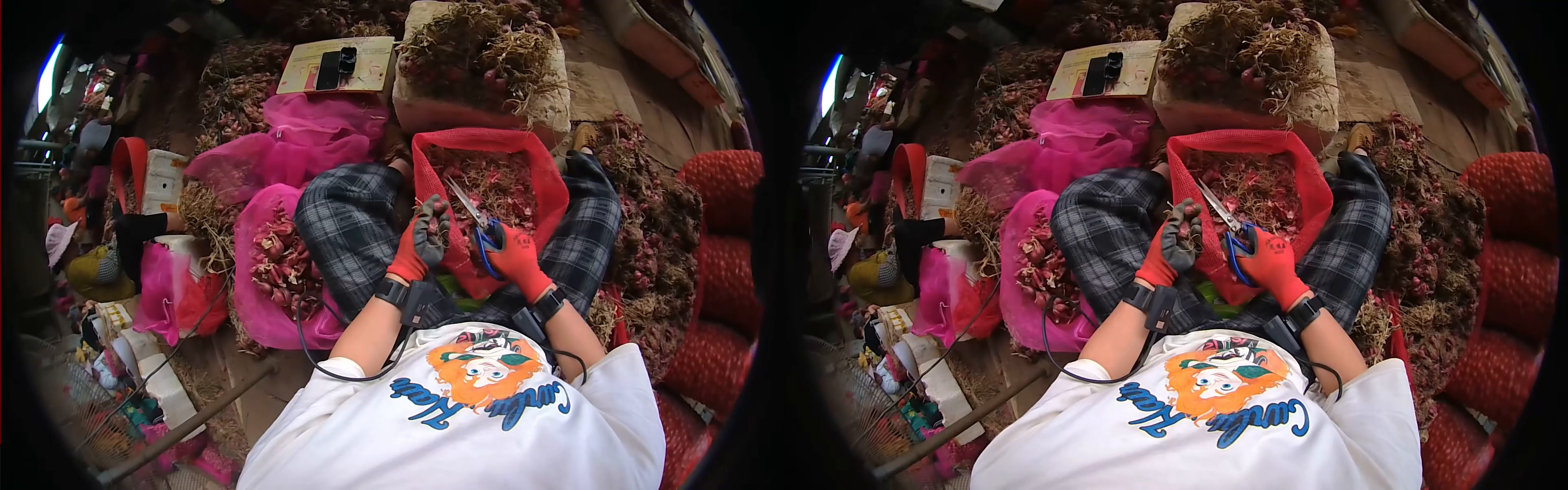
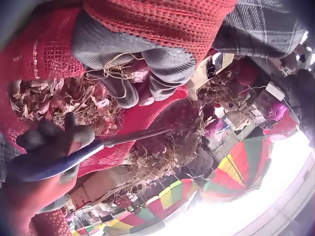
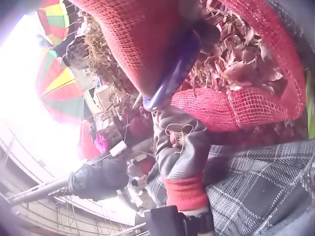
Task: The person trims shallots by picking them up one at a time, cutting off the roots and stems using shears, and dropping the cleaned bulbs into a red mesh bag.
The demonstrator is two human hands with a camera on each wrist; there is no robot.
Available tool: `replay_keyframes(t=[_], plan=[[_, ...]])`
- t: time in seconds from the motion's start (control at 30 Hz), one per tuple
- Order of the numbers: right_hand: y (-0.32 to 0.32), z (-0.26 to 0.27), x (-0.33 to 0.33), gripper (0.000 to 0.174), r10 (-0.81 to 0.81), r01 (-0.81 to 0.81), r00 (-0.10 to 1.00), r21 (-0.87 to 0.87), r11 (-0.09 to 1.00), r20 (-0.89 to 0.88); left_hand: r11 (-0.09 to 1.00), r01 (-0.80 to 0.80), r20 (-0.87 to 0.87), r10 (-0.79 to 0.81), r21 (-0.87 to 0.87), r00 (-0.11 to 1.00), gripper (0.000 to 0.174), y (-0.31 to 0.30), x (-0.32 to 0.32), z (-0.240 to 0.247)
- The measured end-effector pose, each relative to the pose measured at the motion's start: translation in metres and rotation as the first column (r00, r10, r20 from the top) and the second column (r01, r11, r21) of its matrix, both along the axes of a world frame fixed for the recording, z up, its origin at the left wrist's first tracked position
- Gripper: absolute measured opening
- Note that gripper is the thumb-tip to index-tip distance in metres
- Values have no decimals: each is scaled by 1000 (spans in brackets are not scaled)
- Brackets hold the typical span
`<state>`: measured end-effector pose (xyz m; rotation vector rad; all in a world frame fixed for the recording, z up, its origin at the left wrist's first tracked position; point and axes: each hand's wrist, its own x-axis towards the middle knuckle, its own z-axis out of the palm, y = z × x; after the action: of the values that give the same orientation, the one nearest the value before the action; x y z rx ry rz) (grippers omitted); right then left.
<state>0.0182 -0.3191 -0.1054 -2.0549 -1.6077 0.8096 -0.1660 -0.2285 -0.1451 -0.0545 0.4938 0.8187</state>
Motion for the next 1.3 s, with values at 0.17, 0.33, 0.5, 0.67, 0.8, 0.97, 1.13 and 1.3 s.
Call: replay_keyframes(t=[0.17,0.33,0.5,0.67,0.8,0.97,1.13,1.3], plan=[[-4,-5,-5,52,131,-121,963,-54,991,235,963,-144,-55,135,-228,989,10,6,-3,-6],[-2,-1,-6,53,192,-173,936,-91,981,296,977,-101,1,103,-188,995,8,8,-12,-28],[-2,5,-2,51,219,-209,911,-66,976,349,977,-148,-74,138,-156,988,8,4,-11,-33],[-4,0,2,46,201,-201,919,-34,979,340,989,-58,24,62,-136,998,9,7,-16,-30],[-5,-5,2,41,148,-137,956,-60,989,253,995,-87,-165,80,-38,983,13,7,-7,-21],[-4,-26,17,41,-32,-16,989,-310,951,-148,977,49,-262,7,205,965,19,2,-4,-14],[-16,-17,14,43,-87,81,980,-44,996,-178,963,-16,-265,90,268,960,20,-2,6,-4],[-14,8,14,51,80,-80,994,1,997,76,983,-109,-205,138,145,969,23,2,0,-12]])
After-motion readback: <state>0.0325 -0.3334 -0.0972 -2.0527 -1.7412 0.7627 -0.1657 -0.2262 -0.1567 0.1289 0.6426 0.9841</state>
